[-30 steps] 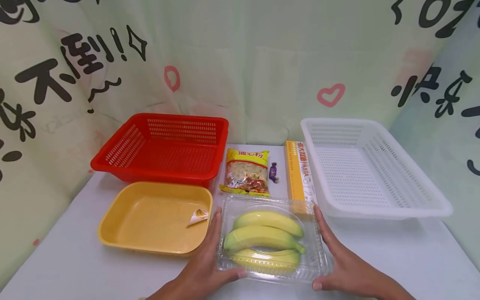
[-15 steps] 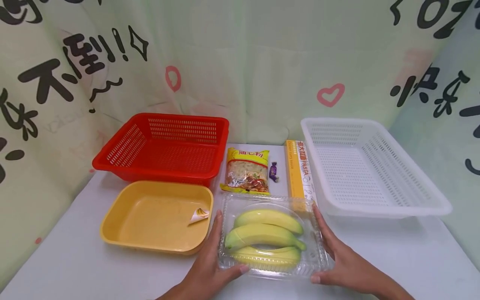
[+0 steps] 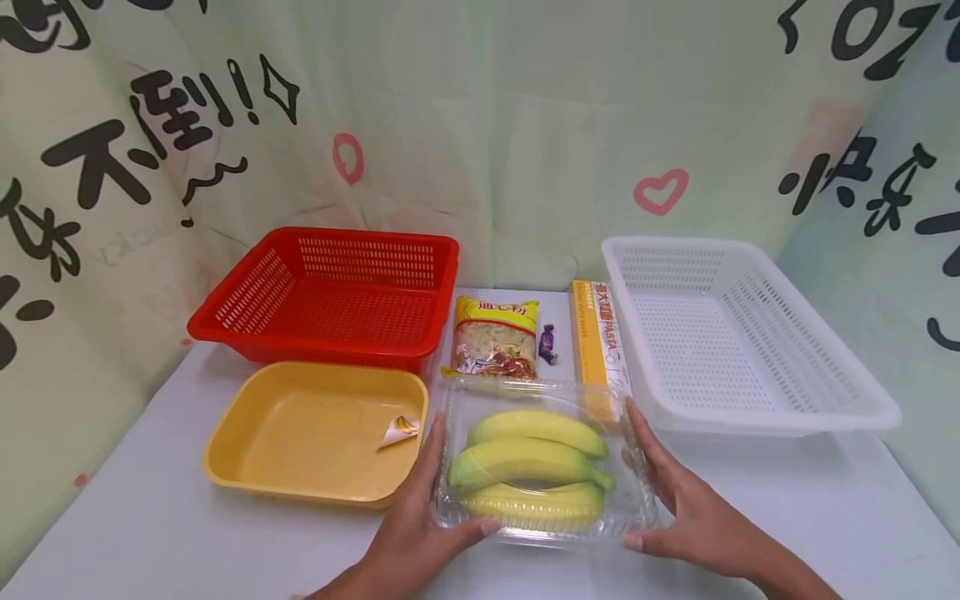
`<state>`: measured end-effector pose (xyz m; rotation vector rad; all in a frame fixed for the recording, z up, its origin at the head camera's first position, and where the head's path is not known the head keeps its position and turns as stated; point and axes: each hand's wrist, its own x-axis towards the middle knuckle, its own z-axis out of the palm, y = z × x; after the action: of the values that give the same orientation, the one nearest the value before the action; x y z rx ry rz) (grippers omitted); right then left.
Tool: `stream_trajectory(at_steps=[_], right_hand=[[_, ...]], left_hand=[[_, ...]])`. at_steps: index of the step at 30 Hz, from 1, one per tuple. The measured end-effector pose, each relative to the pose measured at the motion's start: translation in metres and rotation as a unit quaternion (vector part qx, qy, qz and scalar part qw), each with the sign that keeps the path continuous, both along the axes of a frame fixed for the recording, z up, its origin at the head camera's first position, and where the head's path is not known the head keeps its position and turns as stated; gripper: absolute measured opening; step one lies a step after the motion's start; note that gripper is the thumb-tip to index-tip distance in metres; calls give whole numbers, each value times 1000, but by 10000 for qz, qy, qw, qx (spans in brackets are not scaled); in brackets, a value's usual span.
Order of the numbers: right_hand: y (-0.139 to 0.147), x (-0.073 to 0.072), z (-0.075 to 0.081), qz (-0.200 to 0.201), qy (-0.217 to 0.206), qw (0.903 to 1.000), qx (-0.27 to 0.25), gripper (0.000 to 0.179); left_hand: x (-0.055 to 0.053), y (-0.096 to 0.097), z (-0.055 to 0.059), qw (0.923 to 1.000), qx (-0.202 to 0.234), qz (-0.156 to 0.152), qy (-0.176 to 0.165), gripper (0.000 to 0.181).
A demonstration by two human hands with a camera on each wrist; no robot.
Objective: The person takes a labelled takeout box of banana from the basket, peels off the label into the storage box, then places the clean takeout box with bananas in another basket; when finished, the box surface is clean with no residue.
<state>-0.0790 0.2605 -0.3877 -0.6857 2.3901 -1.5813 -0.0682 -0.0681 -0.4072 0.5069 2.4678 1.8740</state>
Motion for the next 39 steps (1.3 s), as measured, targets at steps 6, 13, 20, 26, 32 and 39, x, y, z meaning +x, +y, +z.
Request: stream_trajectory(at_steps=[6, 13, 20, 26, 32, 39], right_hand=[[-5, -7, 10, -173, 73, 9997, -122, 124], [-18, -16, 30, -287, -27, 9996, -12, 122], [-27, -28, 45, -148, 114, 9993, -325, 122], [-36, -40, 56, -145, 116, 9989, -432, 123], [-45, -54, 66, -22, 202, 9985, -508, 124], [-55, -64, 70, -253, 139, 9992, -263, 122]], left_hand=[[-9, -2, 11, 9970, 143, -43, 761, 116], [-19, -9, 27, 9969, 131, 86, 771, 117], [-33, -18, 46, 9946, 284, -25, 996, 114], [-45, -27, 61, 9946, 143, 138, 1017, 114], [-56, -35, 65, 9971, 176, 83, 739, 113], [-71, -48, 68, 9973, 202, -70, 704, 106]])
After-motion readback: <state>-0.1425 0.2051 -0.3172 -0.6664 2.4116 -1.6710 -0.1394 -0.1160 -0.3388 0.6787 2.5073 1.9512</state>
